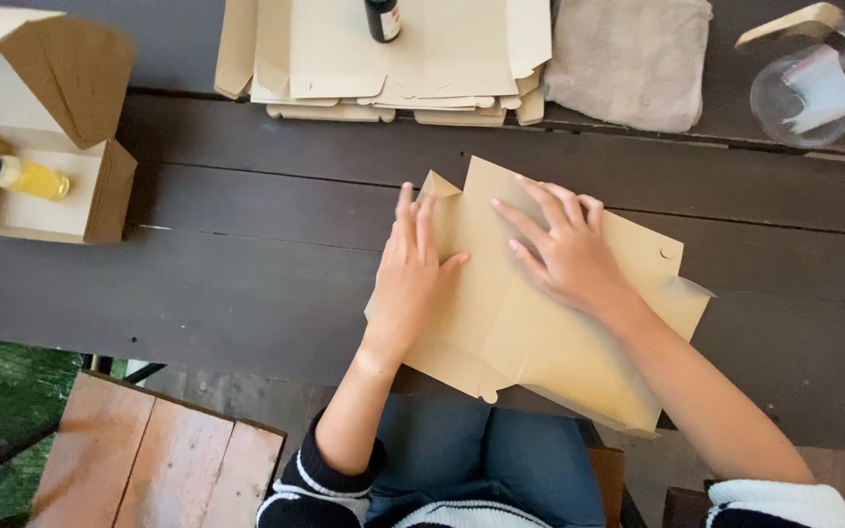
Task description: The person folds and assembles a flat cardboard box by hand on a wooden table. They fold the side flaps, tuck tabs into slots, and press the edges to form the box shape. The process is repeated for multiple boxes.
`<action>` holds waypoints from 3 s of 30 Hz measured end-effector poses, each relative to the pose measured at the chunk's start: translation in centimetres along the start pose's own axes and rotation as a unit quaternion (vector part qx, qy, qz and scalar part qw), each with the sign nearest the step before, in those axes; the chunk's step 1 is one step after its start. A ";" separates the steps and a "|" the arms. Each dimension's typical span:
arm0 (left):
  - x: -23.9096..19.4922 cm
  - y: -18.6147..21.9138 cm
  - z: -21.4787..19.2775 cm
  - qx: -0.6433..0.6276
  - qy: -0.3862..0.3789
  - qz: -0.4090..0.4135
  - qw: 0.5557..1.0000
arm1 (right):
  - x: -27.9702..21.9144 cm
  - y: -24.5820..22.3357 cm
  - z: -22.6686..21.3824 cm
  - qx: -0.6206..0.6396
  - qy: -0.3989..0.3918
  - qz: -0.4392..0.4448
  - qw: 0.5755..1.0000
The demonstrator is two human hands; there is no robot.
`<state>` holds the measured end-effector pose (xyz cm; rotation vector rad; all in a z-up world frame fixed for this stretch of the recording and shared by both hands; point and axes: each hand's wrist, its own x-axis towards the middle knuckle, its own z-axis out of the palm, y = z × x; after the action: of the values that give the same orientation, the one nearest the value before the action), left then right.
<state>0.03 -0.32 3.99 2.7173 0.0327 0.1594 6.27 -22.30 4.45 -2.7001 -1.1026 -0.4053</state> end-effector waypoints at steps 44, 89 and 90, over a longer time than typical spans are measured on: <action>7.1 -3.0 -0.7 0.128 0.138 0.242 0.952 | 1.4 -0.3 -0.8 0.309 0.154 -0.079 0.935; 7.4 -3.3 0.8 0.048 0.007 0.061 0.997 | 1.1 2.5 0.7 0.153 0.009 0.121 0.981; 7.4 -3.6 1.2 0.074 0.028 0.068 0.994 | 1.2 2.5 0.9 0.140 0.003 0.121 0.983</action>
<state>7.56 2.80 2.27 2.8636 -0.1304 0.2832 9.03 -23.00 3.80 -2.5367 -0.7498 -0.1999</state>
